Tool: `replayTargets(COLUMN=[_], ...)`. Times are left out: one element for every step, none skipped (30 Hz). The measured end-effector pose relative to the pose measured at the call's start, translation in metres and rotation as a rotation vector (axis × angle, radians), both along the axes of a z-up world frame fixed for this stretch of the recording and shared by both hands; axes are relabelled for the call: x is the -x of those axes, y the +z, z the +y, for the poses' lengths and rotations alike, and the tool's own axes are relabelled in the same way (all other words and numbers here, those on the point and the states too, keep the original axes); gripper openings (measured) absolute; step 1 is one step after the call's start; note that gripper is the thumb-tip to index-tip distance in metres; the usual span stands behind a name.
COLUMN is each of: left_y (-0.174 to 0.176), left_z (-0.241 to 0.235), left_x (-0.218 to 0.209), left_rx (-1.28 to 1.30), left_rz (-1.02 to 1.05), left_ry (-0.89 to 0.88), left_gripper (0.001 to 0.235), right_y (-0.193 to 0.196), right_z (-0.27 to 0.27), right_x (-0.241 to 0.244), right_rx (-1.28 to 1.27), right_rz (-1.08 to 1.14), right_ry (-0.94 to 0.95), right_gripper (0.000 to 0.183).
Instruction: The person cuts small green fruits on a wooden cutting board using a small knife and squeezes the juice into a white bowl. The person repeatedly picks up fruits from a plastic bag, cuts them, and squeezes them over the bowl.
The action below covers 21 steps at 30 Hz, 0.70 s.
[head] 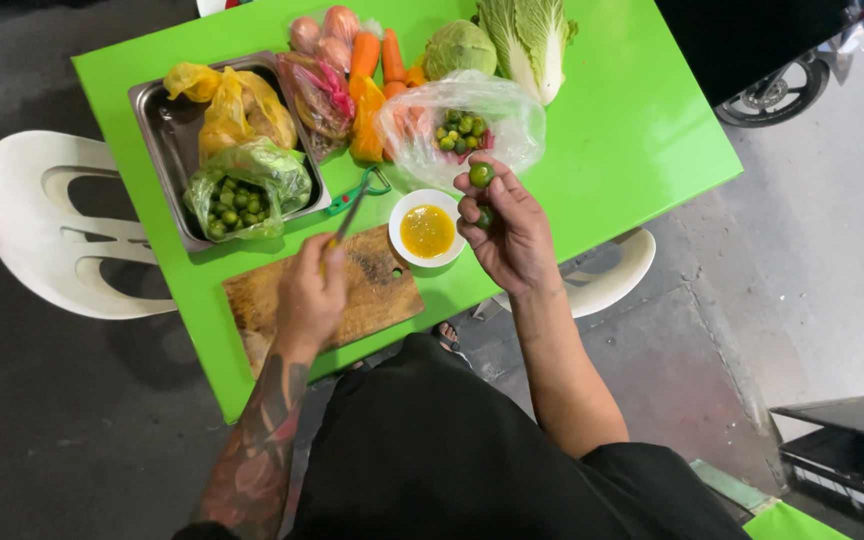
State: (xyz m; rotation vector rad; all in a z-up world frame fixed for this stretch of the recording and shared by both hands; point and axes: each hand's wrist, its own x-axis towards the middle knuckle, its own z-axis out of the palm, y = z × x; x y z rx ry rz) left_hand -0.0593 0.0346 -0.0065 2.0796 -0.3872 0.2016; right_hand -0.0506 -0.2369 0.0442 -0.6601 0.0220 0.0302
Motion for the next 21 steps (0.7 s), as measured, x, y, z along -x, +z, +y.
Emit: replayTargets(left_y=[0.008,0.017,0.025,0.034,0.043,0.052,0.059,0.068,0.076,0.077,0.077,0.077,0.077,0.076,0.075,0.076,0.076,0.077,0.077,0.078,0.078], left_z=[-0.011,-0.022,-0.033,-0.043,-0.053,-0.063,-0.067,-0.070,-0.075,-0.077,-0.080,-0.083,-0.085,-0.086,-0.087,-0.087,-0.087,-0.087,-0.086,-0.086,-0.085], left_x=[-0.006,-0.011,-0.016,-0.018,-0.020,-0.022,-0.024,-0.026,-0.029,-0.030,-0.031,-0.032,-0.033,-0.033,-0.033,-0.033,-0.033,-0.033,-0.033,-0.033,-0.033], left_rx=[0.000,-0.008,-0.017,-0.018,-0.066,-0.113,-0.114,-0.148,-0.181,-0.181,-0.192,-0.203,-0.203,-0.220,-0.236,-0.237,-0.243,-0.249,-0.250,-0.268,-0.285], left_rz=[0.000,-0.076,-0.152,-0.152,-0.219,-0.286,-0.286,-0.325,-0.364,-0.366,-0.366,-0.364,-0.364,-0.381,-0.399,-0.398,-0.402,-0.405,-0.404,-0.431,-0.458], left_ry=[0.007,-0.043,-0.092,-0.089,-0.113,-0.140,-0.139,-0.165,-0.190,-0.194,-0.205,-0.216,-0.220,-0.218,-0.216,-0.216,-0.214,-0.211,-0.211,-0.197,-0.183], left_gripper=[0.036,0.033,0.030,0.030,0.031,0.031,0.031,0.032,0.032,0.032,0.032,0.031,0.031,0.032,0.032,0.032,0.032,0.032,0.032,0.031,0.030], right_y=[-0.001,-0.002,-0.003,-0.014,-0.024,-0.035,-0.032,-0.029,-0.025,-0.021,-0.017,-0.013,-0.012,-0.012,-0.011,-0.011,-0.012,-0.012,-0.010,-0.008,-0.007], right_z=[0.002,0.004,0.006,0.005,0.004,0.002,0.006,0.009,0.012,0.014,0.016,0.018,0.018,0.019,0.019,0.020,0.020,0.020,0.021,0.023,0.024], right_x=[0.000,0.001,0.002,0.001,-0.001,-0.002,0.000,0.001,0.002,0.002,0.002,0.002,0.002,0.001,0.001,0.001,0.001,0.000,0.001,0.000,0.000], right_rx=[0.000,0.015,0.030,0.029,0.035,0.041,0.040,0.080,0.120,0.119,0.151,0.184,0.183,0.196,0.209,0.208,0.208,0.208,0.208,0.207,0.206], right_rz=[0.000,0.004,0.007,0.007,0.020,0.033,0.033,0.031,0.029,0.029,0.018,0.010,0.011,0.014,0.018,0.018,0.016,0.014,0.015,0.020,0.026], right_ry=[0.007,-0.009,-0.024,-0.020,-0.046,-0.073,-0.072,-0.103,-0.133,-0.138,-0.151,-0.164,-0.169,-0.183,-0.197,-0.197,-0.206,-0.215,-0.214,-0.226,-0.237], right_gripper=[0.035,0.034,0.033,0.033,0.032,0.030,0.030,0.031,0.031,0.031,0.031,0.030,0.030,0.029,0.029,0.029,0.028,0.028,0.028,0.026,0.025])
